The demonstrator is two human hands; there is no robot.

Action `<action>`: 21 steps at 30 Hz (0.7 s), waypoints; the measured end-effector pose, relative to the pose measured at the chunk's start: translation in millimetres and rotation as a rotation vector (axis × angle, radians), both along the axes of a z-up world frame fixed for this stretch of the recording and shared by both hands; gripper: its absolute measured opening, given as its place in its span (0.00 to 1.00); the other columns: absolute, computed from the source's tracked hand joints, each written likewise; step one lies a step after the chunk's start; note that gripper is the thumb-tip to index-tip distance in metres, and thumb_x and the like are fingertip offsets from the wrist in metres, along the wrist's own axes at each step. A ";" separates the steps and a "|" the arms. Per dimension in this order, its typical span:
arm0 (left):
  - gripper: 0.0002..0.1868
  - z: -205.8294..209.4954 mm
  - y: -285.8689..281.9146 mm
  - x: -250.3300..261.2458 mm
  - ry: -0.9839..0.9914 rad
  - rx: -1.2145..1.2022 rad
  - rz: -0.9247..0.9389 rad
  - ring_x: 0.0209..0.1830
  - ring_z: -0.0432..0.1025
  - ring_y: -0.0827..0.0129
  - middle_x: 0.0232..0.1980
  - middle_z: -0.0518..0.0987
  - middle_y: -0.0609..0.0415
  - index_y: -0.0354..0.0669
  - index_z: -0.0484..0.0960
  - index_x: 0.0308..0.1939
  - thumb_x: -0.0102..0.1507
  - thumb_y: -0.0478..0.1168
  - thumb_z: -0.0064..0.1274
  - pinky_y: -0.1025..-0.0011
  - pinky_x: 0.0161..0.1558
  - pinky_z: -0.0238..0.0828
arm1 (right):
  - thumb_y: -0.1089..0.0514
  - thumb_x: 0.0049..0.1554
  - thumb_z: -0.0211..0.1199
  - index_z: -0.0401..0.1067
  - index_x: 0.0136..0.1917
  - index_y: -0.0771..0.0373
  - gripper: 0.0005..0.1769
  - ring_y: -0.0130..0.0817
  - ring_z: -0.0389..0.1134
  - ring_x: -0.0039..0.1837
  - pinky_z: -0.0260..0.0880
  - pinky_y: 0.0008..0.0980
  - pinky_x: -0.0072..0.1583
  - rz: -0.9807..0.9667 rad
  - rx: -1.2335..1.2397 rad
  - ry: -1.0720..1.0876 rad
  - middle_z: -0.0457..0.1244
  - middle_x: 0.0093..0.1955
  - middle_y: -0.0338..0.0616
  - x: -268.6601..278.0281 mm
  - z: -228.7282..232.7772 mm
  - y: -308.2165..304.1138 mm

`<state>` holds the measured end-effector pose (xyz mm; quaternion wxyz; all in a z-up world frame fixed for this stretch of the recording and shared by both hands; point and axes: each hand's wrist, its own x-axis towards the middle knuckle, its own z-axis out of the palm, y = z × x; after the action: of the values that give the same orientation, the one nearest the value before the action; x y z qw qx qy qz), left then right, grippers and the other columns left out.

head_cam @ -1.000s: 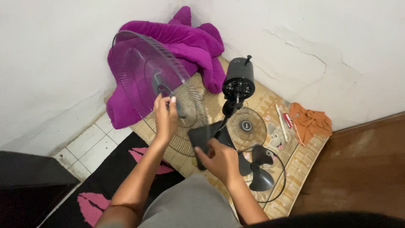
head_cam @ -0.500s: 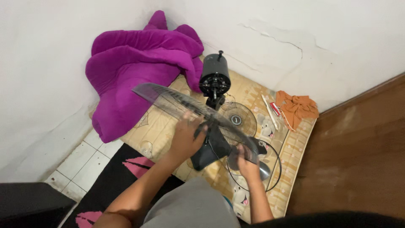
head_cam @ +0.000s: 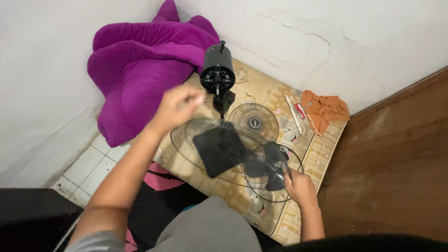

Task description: The person disassembles a black table fan using a screwdriver. They remove the front grille, unscrew and detach the fan blades, and then remove the rear grille and motor housing. The components are placed on a patterned mat on the floor.

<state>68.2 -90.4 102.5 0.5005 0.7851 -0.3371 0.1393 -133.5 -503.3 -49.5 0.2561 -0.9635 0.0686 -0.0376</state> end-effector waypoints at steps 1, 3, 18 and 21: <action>0.14 2.1 -2.1 20.8 -0.013 0.010 0.062 0.42 0.77 0.65 0.46 0.83 0.49 0.35 0.84 0.51 0.68 0.43 0.56 0.68 0.42 0.74 | 0.47 0.58 0.57 0.77 0.42 0.63 0.17 0.62 0.70 0.43 0.70 0.53 0.46 0.043 -0.011 0.006 0.67 0.36 0.63 0.8 4.3 -2.9; 0.19 -1.8 -9.3 59.3 0.101 0.114 0.203 0.46 0.79 0.60 0.52 0.82 0.45 0.39 0.82 0.58 0.68 0.47 0.56 0.67 0.50 0.76 | 0.47 0.57 0.58 0.77 0.41 0.63 0.18 0.61 0.71 0.44 0.71 0.53 0.49 0.136 -0.127 0.096 0.68 0.38 0.61 7.8 6.0 -6.6; 0.37 -62.6 -28.5 115.7 0.166 0.211 0.359 0.67 0.71 0.48 0.67 0.75 0.36 0.44 0.68 0.74 0.67 0.58 0.57 0.60 0.66 0.65 | 0.51 0.54 0.56 0.79 0.52 0.63 0.19 0.48 0.73 0.55 0.73 0.42 0.57 0.061 -0.257 0.851 0.70 0.53 0.54 41.3 -129.4 -6.3; 0.40 -56.4 -39.2 105.6 0.144 0.249 0.432 0.60 0.72 0.47 0.61 0.77 0.37 0.42 0.68 0.72 0.62 0.60 0.59 0.58 0.60 0.67 | 0.52 0.57 0.52 0.80 0.44 0.68 0.20 0.43 0.78 0.41 0.76 0.38 0.51 -0.045 -0.099 0.969 0.74 0.41 0.54 43.8 -126.4 -34.9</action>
<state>173.9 -129.6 46.1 0.3813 0.9024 -0.1399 0.1442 -89.7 -538.2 -175.8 0.1478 -0.8793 0.1989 0.4067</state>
